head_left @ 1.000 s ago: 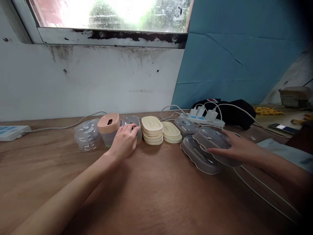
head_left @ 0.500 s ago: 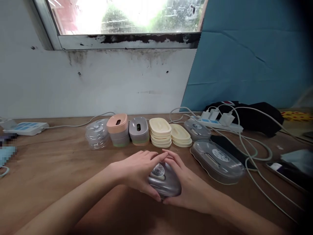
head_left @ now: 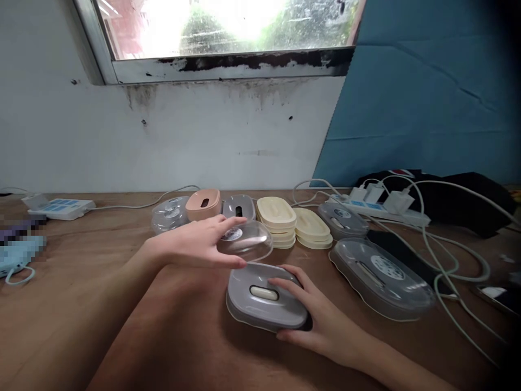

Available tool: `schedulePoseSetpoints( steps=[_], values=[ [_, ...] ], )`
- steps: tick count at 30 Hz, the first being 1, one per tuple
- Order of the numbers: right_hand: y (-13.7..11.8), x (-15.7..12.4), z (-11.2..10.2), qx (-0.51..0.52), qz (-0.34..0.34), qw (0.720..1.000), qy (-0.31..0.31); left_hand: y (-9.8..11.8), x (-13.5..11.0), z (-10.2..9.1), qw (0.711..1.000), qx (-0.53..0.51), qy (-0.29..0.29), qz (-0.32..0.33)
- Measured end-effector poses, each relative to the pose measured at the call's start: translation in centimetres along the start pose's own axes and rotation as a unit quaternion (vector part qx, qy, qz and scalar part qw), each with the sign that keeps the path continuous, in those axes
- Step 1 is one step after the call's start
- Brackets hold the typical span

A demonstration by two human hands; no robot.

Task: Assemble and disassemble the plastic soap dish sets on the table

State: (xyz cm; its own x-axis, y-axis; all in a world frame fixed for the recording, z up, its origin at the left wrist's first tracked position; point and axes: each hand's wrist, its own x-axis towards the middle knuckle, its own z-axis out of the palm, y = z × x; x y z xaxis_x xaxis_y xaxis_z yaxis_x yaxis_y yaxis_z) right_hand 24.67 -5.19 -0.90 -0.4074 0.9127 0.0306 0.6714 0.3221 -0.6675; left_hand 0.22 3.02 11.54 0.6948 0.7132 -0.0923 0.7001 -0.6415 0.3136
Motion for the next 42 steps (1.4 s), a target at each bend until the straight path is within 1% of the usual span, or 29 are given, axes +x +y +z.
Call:
schedulePoseSetpoints(
  steps=[1, 2, 3, 4, 5, 6, 7, 8, 9, 10, 11, 13, 16, 20, 23, 25, 28, 30, 32, 35, 37, 39, 42],
  values=[
    [-0.1, -0.1, 0.0, -0.009, 0.008, 1.000, -0.003, -0.5, -0.2, -0.4, 1.000, 0.009, 0.017, -0.020],
    [-0.1, -0.1, 0.1, -0.015, 0.014, 1.000, -0.004, -1.3, -0.3, -0.9, 0.998, 0.016, 0.049, -0.047],
    [-0.1, -0.2, 0.1, -0.018, 0.018, 1.000, -0.006, -2.2, -0.4, -1.3, 0.991, 0.024, 0.097, -0.085],
    [-0.1, -0.2, 0.1, -0.021, 0.021, 1.000, -0.007, -3.4, -0.4, -1.8, 0.979, 0.031, 0.153, -0.134],
    [-0.2, -0.2, 0.2, -0.023, 0.022, 0.999, -0.009, -4.7, -0.3, -2.2, 0.958, 0.039, 0.209, -0.193],
    [-0.2, -0.2, 0.2, -0.025, 0.022, 0.999, -0.011, -6.2, -0.1, -2.6, 0.929, 0.045, 0.259, -0.260],
    [-0.2, -0.2, 0.2, -0.026, 0.022, 0.999, -0.011, -7.7, 0.2, -2.8, 0.904, 0.042, 0.285, -0.315],
    [-0.2, -0.2, 0.2, -0.028, 0.022, 0.999, -0.012, -9.1, 0.6, -2.9, 0.885, 0.038, 0.293, -0.360],
    [-0.3, -0.2, 0.1, -0.029, 0.021, 0.999, -0.012, -10.4, 1.0, -2.8, 0.871, 0.039, 0.291, -0.394],
    [-0.3, -0.2, 0.1, -0.030, 0.021, 0.999, -0.013, -11.5, 1.5, -2.6, 0.866, 0.037, 0.286, -0.407],
    [-0.4, -0.2, 0.1, -0.031, 0.019, 0.999, -0.014, -12.4, 2.0, -2.4, 0.866, 0.035, 0.276, -0.416],
    [-0.5, -0.2, 0.0, -0.030, 0.017, 0.999, -0.016, -13.4, 2.6, -1.9, 0.876, 0.027, 0.247, -0.414],
    [-0.4, -0.2, 0.0, -0.026, 0.015, 0.999, -0.016, -13.9, 2.8, -1.6, 0.898, 0.007, 0.193, -0.395],
    [0.1, -0.2, 0.2, -0.024, 0.020, 0.999, -0.018, -14.1, 2.6, -2.6, 0.917, -0.010, 0.138, -0.373],
    [0.6, -0.2, 0.4, -0.024, 0.025, 0.999, -0.024, -14.4, 2.9, -3.5, 0.922, -0.020, 0.106, -0.373],
    [0.8, -0.2, 0.4, -0.025, 0.025, 0.999, -0.024, -14.6, 3.2, -3.7, 0.923, -0.026, 0.095, -0.372],
    [0.8, -0.2, 0.4, -0.022, 0.025, 0.999, -0.026, -14.7, 3.5, -3.5, 0.924, -0.029, 0.093, -0.370],
    [0.7, -0.1, 0.3, -0.019, 0.023, 0.999, -0.026, -14.6, 3.3, -3.2, 0.923, -0.023, 0.103, -0.371],
    [0.5, -0.1, 0.2, -0.019, 0.021, 0.999, -0.023, -14.3, 2.8, -2.8, 0.918, -0.006, 0.129, -0.374],
    [0.3, -0.1, 0.2, -0.020, 0.018, 0.999, -0.019, -13.6, 1.7, -2.2, 0.906, 0.033, 0.183, -0.380],
    [0.2, -0.1, 0.2, -0.017, 0.015, 1.000, -0.015, -13.0, 1.0, -1.6, 0.900, 0.053, 0.206, -0.381],
    [0.2, -0.1, 0.2, -0.013, 0.012, 1.000, -0.012, -12.6, 0.6, -0.7, 0.901, 0.057, 0.206, -0.378],
    [0.0, -0.1, 0.2, -0.015, 0.007, 1.000, -0.007, -12.4, 0.3, 0.4, 0.910, 0.051, 0.188, -0.367]
  ],
)
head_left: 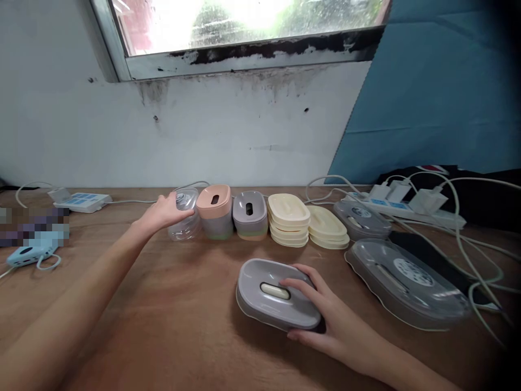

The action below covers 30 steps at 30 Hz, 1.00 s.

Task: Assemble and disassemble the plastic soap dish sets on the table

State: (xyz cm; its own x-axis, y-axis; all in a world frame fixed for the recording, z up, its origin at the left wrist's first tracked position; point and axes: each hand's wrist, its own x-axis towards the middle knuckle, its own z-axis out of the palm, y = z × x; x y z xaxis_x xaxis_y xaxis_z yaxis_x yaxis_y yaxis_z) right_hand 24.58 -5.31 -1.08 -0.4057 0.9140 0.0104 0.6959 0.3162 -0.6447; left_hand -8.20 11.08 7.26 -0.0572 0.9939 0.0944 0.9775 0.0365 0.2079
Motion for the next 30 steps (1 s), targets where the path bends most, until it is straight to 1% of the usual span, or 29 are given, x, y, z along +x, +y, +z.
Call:
schedulePoseSetpoints(
  steps=[2, 5, 6, 7, 8, 9, 10, 11, 12, 13, 14, 15, 16, 17, 18, 19, 21, 24, 26, 28, 29, 30],
  values=[
    [-0.1, 0.0, 0.0, -0.001, -0.007, 1.000, 0.003, -0.2, -0.1, 0.2, 1.000, -0.003, -0.009, 0.013],
    [-0.2, 0.0, 0.0, 0.004, -0.017, 1.000, 0.009, -0.2, -0.6, -0.7, 1.000, -0.002, -0.014, 0.025],
    [-0.2, -0.1, 0.0, 0.007, -0.018, 1.000, 0.014, 0.2, -1.2, -1.2, 1.000, 0.006, 0.002, 0.024],
    [-0.2, 0.0, 0.0, 0.010, -0.018, 1.000, 0.017, 0.8, -2.0, -1.7, 0.999, 0.017, 0.030, 0.027],
    [-0.2, 0.0, 0.0, 0.014, -0.017, 1.000, 0.019, 1.7, -3.1, -2.1, 0.997, 0.028, 0.064, 0.039],
    [-0.2, 0.0, 0.1, 0.020, -0.017, 0.999, 0.020, 2.9, -4.3, -2.3, 0.991, 0.036, 0.107, 0.069],
    [-0.2, 0.0, 0.1, 0.026, -0.019, 0.999, 0.020, 4.2, -5.8, -2.1, 0.982, 0.027, 0.130, 0.135],
    [-0.2, 0.1, 0.1, 0.033, -0.024, 0.999, 0.019, 5.6, -7.3, -1.6, 0.966, 0.004, 0.112, 0.235],
    [-0.1, 0.1, 0.1, 0.041, -0.032, 0.998, 0.021, 6.9, -8.8, -0.7, 0.938, -0.021, 0.059, 0.342],
    [-0.1, 0.2, 0.1, 0.048, -0.041, 0.998, 0.024, 8.1, -10.2, 0.5, 0.896, -0.033, -0.015, 0.442],
    [-0.1, 0.2, 0.1, 0.053, -0.048, 0.997, 0.028, 9.2, -11.3, 1.9, 0.851, -0.025, -0.088, 0.517],
    [-0.1, 0.2, 0.1, 0.057, -0.052, 0.996, 0.034, 9.9, -12.1, 3.3, 0.820, -0.019, -0.123, 0.559],
    [0.0, 0.2, 0.1, 0.058, -0.053, 0.996, 0.038, 10.5, -12.6, 4.6, 0.821, -0.019, -0.117, 0.559],
    [0.1, 0.2, 0.1, 0.057, -0.051, 0.996, 0.041, 10.8, -12.8, 5.6, 0.828, -0.020, -0.111, 0.549],
    [0.2, 0.2, 0.2, 0.055, -0.047, 0.997, 0.042, 11.0, -12.8, 6.3, 0.827, -0.020, -0.115, 0.549],
    [0.3, 0.1, 0.3, 0.052, -0.044, 0.997, 0.044, 11.0, -12.7, 6.7, 0.831, -0.026, -0.117, 0.544],
    [0.5, 0.1, 0.5, 0.050, -0.044, 0.997, 0.047, 10.9, -12.1, 6.7, 0.825, -0.047, -0.139, 0.546],
    [0.7, 0.1, 0.9, 0.069, -0.045, 0.995, 0.054, 10.4, -11.5, 5.7, 0.821, -0.096, -0.177, 0.535],
    [0.8, 0.1, 1.1, 0.087, -0.055, 0.993, 0.066, 10.0, -11.2, 4.5, 0.826, -0.139, -0.207, 0.505],
    [0.9, 0.2, 1.2, 0.090, -0.068, 0.991, 0.075, 9.8, -10.6, 2.9, 0.847, -0.181, -0.224, 0.447],
    [0.9, 0.3, 1.2, 0.084, -0.072, 0.991, 0.075, 9.8, -10.1, 2.0, 0.866, -0.195, -0.214, 0.408],
    [0.9, 0.3, 1.1, 0.072, -0.071, 0.992, 0.072, 10.1, -9.4, 1.0, 0.891, -0.192, -0.191, 0.366]
  ],
)
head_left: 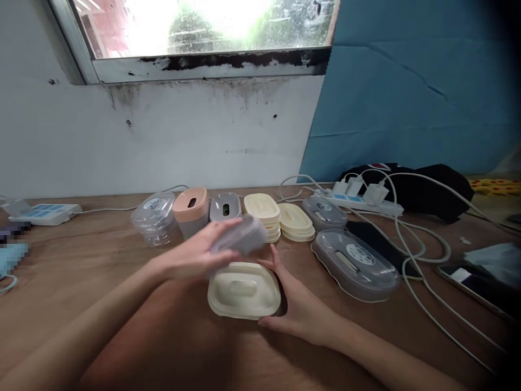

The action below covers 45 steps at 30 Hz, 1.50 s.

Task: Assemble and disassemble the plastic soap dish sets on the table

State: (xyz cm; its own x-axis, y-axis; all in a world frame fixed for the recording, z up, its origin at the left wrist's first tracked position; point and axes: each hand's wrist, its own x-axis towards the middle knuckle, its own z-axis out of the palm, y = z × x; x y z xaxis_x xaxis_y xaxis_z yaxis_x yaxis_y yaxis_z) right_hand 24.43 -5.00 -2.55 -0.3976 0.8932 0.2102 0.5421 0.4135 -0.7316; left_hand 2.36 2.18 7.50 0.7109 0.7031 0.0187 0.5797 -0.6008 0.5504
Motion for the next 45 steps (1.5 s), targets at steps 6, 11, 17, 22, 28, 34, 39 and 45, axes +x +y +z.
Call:
schedulePoseSetpoints(
  steps=[6, 11, 17, 22, 28, 34, 39, 45],
  values=[
    [-0.5, 0.1, -0.2, -0.062, 0.020, 0.998, -0.025, 2.0, 6.8, -4.0, 0.937, 0.241, 0.075, -0.242],
    [-1.4, -0.1, -0.8, -0.096, 0.036, 0.993, -0.050, 2.9, 12.4, -2.9, 0.916, 0.297, 0.028, -0.269],
    [-1.9, -0.5, -1.7, -0.117, -0.016, 0.988, -0.104, 2.7, 13.7, -2.0, 0.884, 0.366, 0.005, -0.292],
    [-2.0, -0.5, -1.7, -0.074, 0.013, 0.994, -0.080, 2.1, 14.1, -2.0, 0.870, 0.402, 0.006, -0.286],
    [-1.9, -0.4, -1.4, -0.058, 0.010, 0.996, -0.072, 2.0, 13.8, -2.3, 0.884, 0.402, 0.027, -0.238],
    [-2.1, -1.0, -3.3, -0.103, -0.023, 0.993, 0.045, 2.3, 7.8, -1.9, 0.886, 0.418, 0.156, -0.127],
    [-1.0, -0.6, -8.8, -0.255, 0.048, 0.895, 0.363, -1.3, 0.8, 2.2, 0.840, 0.372, 0.350, 0.182],
    [3.3, 4.7, -12.2, -0.386, 0.241, 0.835, 0.309, -5.2, -1.1, 6.7, 0.886, 0.310, 0.228, 0.258]
  ],
)
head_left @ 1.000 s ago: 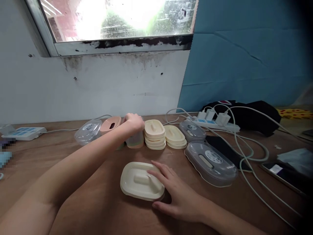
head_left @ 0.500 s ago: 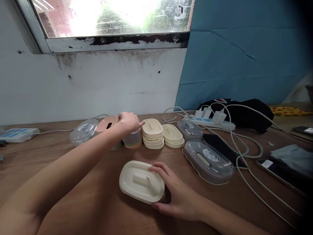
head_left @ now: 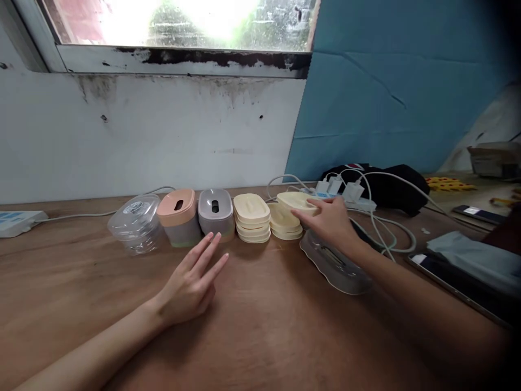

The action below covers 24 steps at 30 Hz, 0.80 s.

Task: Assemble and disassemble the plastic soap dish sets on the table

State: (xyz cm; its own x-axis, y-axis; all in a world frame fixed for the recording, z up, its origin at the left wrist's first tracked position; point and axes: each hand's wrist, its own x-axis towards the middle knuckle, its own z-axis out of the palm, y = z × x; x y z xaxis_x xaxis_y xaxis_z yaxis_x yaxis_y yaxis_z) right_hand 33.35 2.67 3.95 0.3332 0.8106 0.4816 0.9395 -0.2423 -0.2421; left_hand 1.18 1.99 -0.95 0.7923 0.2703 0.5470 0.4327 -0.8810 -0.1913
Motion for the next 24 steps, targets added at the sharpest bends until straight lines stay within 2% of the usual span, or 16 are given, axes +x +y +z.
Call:
schedulePoseSetpoints(
  steps=[4, 8, 11, 14, 18, 19, 22, 24],
  values=[
    [-1.0, 1.3, 2.8, -0.037, -0.021, 0.996, -0.076, -0.2, -0.3, 0.7, 0.999, -0.037, -0.022, 0.002],
    [-1.6, 1.1, 3.7, -0.061, -0.034, 0.986, -0.152, -0.3, -0.3, 0.7, 0.998, -0.053, -0.021, 0.008],
    [-2.1, 1.0, 3.1, -0.081, -0.029, 0.979, -0.185, -0.2, -0.4, 0.7, 0.998, -0.063, -0.026, 0.003],
    [-1.8, 0.4, 1.7, -0.099, -0.020, 0.978, -0.183, -0.2, -0.4, 0.7, 0.997, -0.071, -0.030, -0.004],
    [1.6, -2.9, 0.2, -0.111, 0.037, 0.979, -0.164, -0.2, -0.2, 0.8, 0.996, -0.080, -0.029, -0.013],
    [2.7, -4.2, -0.1, -0.097, 0.030, 0.981, -0.166, -0.2, -0.2, 0.8, 0.996, -0.084, -0.030, -0.015],
    [4.6, -8.2, -1.1, -0.034, -0.095, 0.985, -0.140, -0.1, -0.2, 0.7, 0.994, -0.103, -0.033, -0.022],
    [4.0, -10.4, -2.2, 0.031, -0.209, 0.962, -0.173, 0.1, -0.2, 0.5, 0.989, -0.140, -0.039, -0.018]
  ],
)
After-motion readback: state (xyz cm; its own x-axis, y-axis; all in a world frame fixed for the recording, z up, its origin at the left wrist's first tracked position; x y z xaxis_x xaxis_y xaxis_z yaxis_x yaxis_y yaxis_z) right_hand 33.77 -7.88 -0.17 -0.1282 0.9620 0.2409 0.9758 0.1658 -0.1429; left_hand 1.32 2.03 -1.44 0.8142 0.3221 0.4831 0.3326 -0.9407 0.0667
